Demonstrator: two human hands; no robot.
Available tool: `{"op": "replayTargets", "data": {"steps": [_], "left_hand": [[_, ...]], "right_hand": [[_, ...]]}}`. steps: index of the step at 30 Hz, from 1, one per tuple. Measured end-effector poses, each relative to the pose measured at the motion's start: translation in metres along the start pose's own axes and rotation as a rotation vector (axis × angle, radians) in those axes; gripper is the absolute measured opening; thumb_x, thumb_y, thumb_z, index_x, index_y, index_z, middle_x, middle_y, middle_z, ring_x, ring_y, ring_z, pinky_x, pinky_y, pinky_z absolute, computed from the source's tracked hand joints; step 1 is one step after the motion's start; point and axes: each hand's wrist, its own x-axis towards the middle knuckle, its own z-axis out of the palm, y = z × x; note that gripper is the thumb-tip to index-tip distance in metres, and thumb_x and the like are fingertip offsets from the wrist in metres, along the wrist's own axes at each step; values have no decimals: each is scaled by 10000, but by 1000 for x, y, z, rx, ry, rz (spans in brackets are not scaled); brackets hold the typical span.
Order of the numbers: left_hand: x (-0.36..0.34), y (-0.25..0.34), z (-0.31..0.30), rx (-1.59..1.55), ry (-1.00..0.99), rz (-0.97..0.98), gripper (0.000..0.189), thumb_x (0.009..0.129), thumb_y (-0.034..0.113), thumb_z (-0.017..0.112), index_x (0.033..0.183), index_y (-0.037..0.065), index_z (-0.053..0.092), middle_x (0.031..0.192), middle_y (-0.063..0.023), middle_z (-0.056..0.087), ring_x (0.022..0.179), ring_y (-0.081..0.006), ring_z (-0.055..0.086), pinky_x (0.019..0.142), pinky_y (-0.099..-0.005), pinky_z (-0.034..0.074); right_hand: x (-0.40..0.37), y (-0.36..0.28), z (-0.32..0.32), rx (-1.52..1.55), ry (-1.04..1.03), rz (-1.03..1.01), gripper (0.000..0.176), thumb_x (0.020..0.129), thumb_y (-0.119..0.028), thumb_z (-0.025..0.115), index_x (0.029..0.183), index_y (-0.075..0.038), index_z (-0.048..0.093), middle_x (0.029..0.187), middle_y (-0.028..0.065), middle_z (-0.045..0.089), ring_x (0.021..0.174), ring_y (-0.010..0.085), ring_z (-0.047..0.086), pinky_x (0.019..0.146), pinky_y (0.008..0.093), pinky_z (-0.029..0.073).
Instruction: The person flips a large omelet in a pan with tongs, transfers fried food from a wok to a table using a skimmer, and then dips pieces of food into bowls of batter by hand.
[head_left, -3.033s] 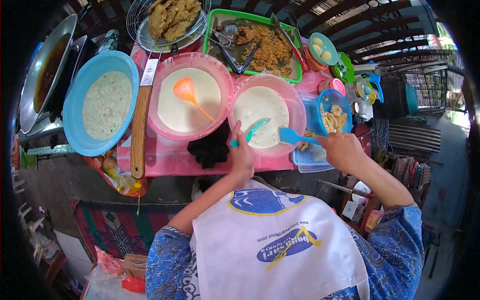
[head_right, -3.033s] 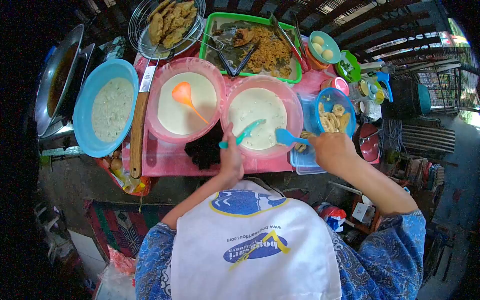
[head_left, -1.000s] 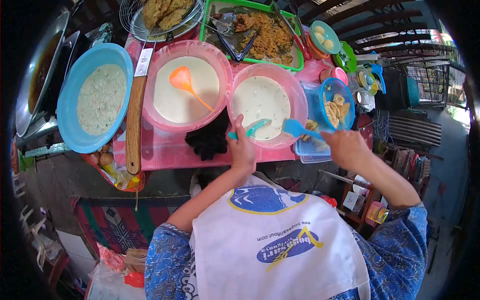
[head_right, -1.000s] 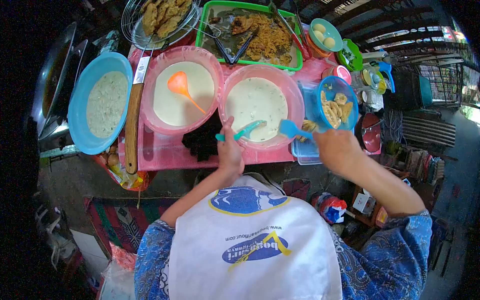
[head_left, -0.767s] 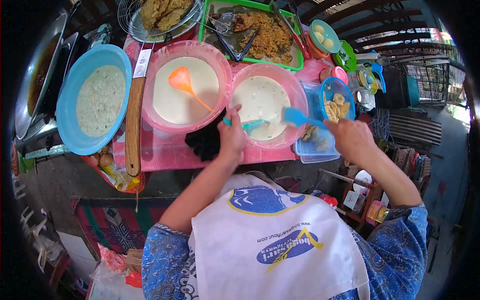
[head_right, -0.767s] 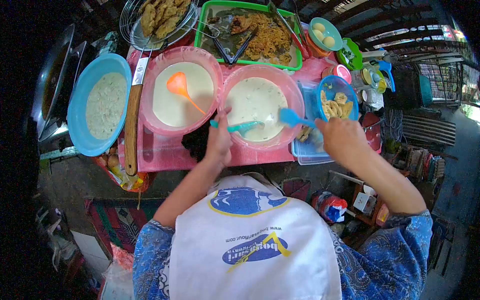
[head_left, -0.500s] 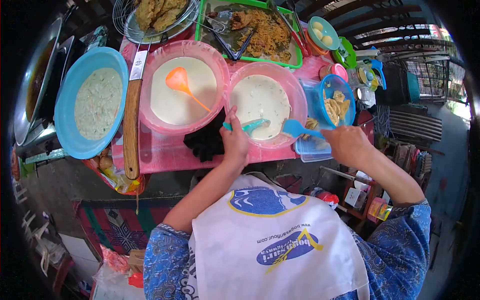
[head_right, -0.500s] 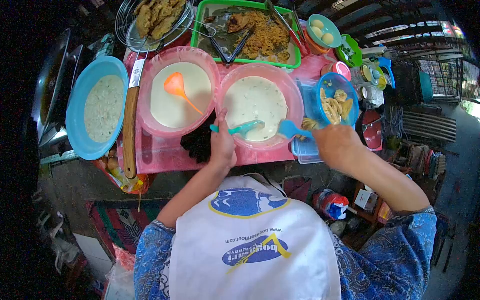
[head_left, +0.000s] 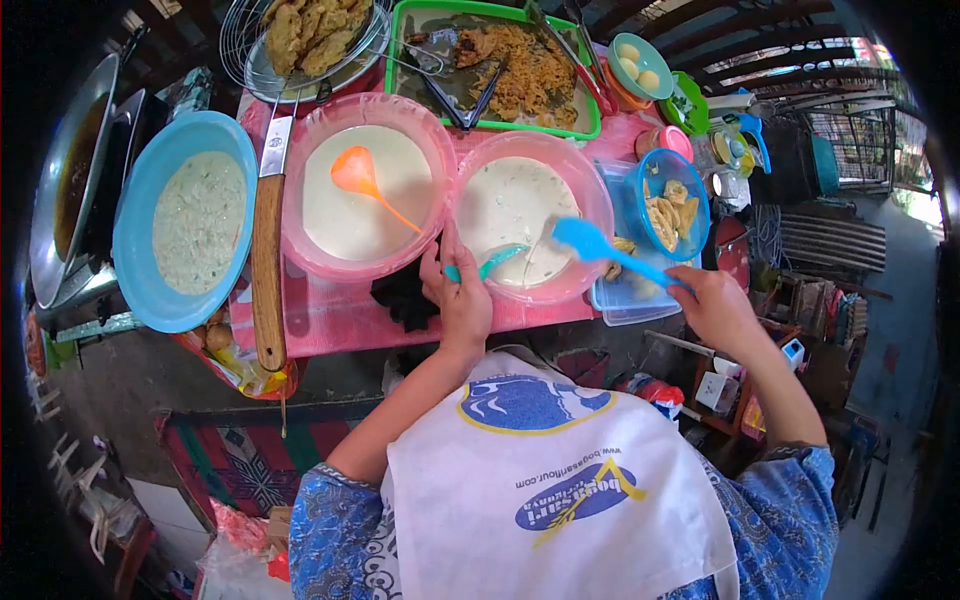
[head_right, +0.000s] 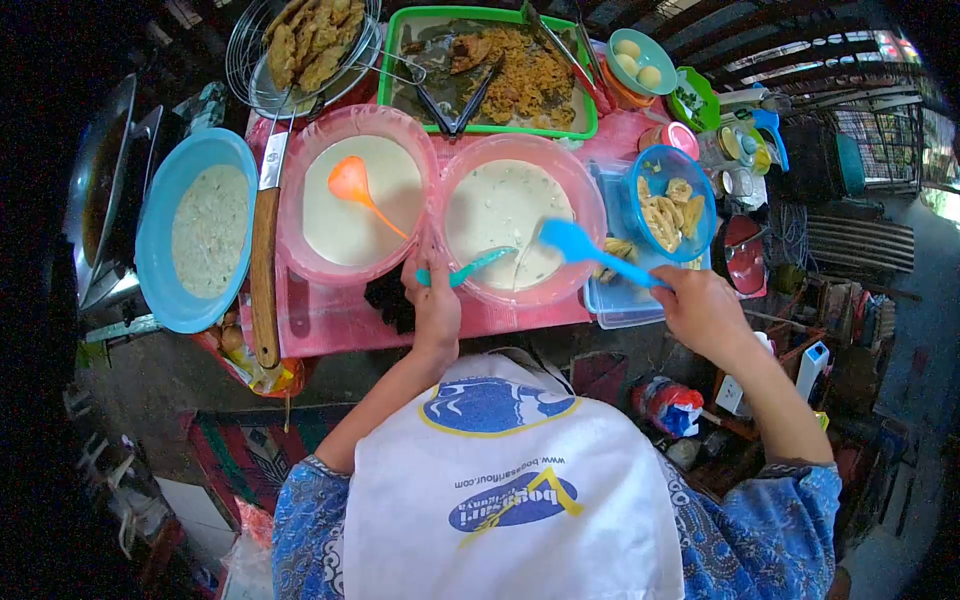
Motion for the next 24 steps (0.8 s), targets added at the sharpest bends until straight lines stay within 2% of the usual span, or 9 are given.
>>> {"op": "replayTargets", "data": {"steps": [4,6,7,10,17,20,22,23,24], "left_hand": [[-13,-9,-1,109,3,45,432,877,385,257,1252,187,340,1077,-176,308,1020,-279,266,921,-407,155],[-14,-9,0,116,-22,50,434,878,389,254,1244,180,355,1051,-167,314,990,-274,277,912,-409,168],[-13,-10,-1,55,-54,60,433,879,389,253,1233,170,370,1043,-158,309,975,-265,282,904,-400,183],[-13,-16,3,-66,-100,71,429,881,383,253,1214,153,396,1030,-143,298,963,-253,285,898,-378,203],[-16,-10,-1,-143,-147,17,408,886,358,262,1191,137,418,1050,-137,288,1013,-240,278,920,-344,205],[-16,-10,-4,-166,-181,-8,394,887,342,271,1187,133,419,1060,-139,286,1027,-238,290,924,-337,219],[-17,-7,-8,-187,-201,-11,385,888,328,276,1186,130,416,1069,-140,283,1026,-240,299,924,-335,227],[-17,-6,-10,-203,-227,-15,376,889,315,282,1186,127,414,1079,-141,279,1025,-242,307,924,-333,236],[-17,-7,-11,-207,-223,-17,376,889,315,282,1186,127,414,1079,-141,279,1025,-242,307,924,-333,236]], "right_hand": [[5,25,64,-88,194,18,407,715,-22,492,1110,-123,489,815,140,539,724,288,551,629,378,441],[1,35,91,-285,289,-141,553,662,30,485,1177,-164,429,856,113,459,774,266,511,647,357,436],[-6,32,95,-286,257,-100,591,635,43,472,1185,-167,422,879,106,426,813,267,471,668,349,427],[-25,22,85,-385,290,-165,513,674,-17,473,1171,-136,428,813,109,422,782,260,460,653,337,415],[-61,9,63,-419,258,-119,557,647,21,463,1180,-135,427,859,127,421,791,268,450,665,350,418],[-69,-3,39,-417,126,-42,550,635,28,468,1164,-118,439,893,141,446,825,279,468,682,352,424],[-68,-7,18,-428,-23,2,473,671,-10,470,1134,-106,464,907,141,471,862,285,493,697,365,436],[-65,-2,8,-407,0,-53,483,644,1,485,1116,-105,478,887,145,496,799,282,538,664,365,454],[-60,-9,-6,-384,5,-12,501,625,-4,504,1114,-112,479,842,140,513,703,272,562,614,360,462]]}}
